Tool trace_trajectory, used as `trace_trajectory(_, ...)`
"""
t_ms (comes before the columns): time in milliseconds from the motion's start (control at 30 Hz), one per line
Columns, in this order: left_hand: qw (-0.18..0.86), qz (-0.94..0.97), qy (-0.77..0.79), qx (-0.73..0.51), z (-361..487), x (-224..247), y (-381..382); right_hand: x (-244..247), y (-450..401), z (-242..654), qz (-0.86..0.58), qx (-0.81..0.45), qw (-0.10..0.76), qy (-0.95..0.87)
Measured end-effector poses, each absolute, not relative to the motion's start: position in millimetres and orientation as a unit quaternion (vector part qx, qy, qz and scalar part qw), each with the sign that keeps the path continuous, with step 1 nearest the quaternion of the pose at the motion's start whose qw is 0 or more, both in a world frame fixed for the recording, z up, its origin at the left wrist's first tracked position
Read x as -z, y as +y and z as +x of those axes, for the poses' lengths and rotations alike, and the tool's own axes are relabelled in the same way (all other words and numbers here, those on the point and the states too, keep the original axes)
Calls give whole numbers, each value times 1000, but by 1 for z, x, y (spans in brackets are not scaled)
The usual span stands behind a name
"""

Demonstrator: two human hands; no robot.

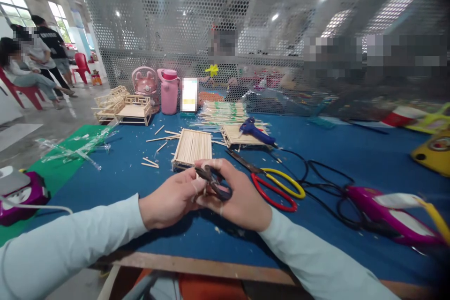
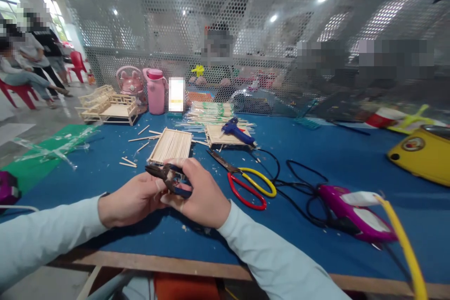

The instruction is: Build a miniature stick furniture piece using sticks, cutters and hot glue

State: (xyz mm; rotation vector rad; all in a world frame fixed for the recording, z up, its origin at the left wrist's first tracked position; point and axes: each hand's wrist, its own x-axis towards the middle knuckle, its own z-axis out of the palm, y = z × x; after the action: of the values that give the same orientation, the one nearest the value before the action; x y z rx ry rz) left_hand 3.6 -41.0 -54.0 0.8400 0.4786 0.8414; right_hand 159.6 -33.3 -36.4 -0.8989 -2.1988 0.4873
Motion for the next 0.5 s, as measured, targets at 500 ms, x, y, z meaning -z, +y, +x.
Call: trace_trajectory(500, 824, 371, 274, -330, 8, 41, -39, 39, -37, 159, -384, -185, 367, -827)
